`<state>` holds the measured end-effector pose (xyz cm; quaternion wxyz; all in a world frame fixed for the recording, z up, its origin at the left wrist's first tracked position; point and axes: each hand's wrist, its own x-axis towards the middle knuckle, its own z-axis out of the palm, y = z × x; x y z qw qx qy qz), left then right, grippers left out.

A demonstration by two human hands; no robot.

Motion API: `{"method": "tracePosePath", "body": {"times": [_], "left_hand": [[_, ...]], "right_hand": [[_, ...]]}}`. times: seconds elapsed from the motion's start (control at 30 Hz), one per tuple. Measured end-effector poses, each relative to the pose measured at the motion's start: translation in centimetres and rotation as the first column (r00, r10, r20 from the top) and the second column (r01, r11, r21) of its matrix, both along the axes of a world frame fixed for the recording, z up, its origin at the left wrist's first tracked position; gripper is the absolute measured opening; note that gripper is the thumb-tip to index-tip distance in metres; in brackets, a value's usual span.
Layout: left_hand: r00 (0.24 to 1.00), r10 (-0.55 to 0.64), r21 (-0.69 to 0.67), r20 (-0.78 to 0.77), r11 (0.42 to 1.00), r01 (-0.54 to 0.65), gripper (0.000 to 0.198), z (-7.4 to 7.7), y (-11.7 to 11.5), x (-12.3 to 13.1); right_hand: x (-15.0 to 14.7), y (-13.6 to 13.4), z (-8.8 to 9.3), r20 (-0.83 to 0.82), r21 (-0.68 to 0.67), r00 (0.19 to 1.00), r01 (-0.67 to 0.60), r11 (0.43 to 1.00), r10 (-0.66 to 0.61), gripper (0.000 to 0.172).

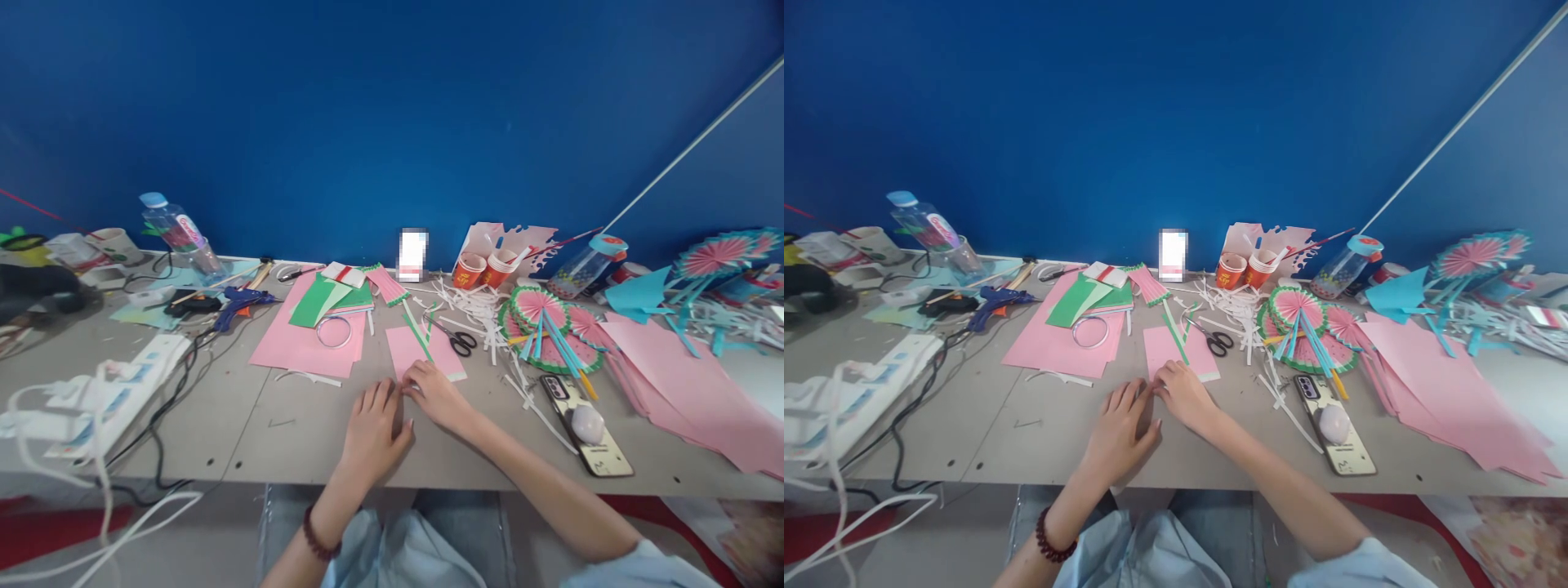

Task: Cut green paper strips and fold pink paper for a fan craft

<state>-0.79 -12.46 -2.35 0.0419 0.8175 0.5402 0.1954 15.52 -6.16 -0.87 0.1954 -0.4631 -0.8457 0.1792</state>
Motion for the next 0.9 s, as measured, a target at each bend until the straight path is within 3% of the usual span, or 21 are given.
{"method": "tracePosePath", "body": {"times": [0.2, 0.5, 0.67, 0.8, 0.9], "left_hand": [[1.0, 0.005, -0.007, -0.004, 1.0, -0.005, 0.051, 0.1, -0.1, 0.1], [1.0, 0.02, -0.007, 0.008, 1.0, -0.02, 0.048, 0.2, -0.1, 0.1], [1.0, 0.018, -0.006, 0.025, 1.0, -0.018, 0.049, 0.4, -0.2, 0.1], [0.999, 0.012, -0.033, 0.043, 0.999, -0.011, 0.048, 0.3, -0.1, 0.1], [0.997, 0.013, -0.08, 0.081, 0.997, -0.006, 0.048, 0.4, 0.1, -0.1]], "right_hand": [[0.2, 0.4, -0.2, 0.02, -0.007, 0.999, -0.037, 0.999, 0.037, 0.007], [1.7, -1.4, 0.7, 0.054, 0.019, 0.996, -0.066, 0.998, 0.065, 0.011], [4.7, -2.3, 1.5, -0.096, -0.021, 0.995, -0.016, 1.0, 0.014, 0.014], [8.9, -2.8, 1.6, -0.305, -0.13, 0.936, 0.143, 0.981, -0.177, 0.015], [12.2, -3.3, 1.1, -0.423, -0.315, 0.816, 0.275, 0.908, -0.394, 0.021]]}}
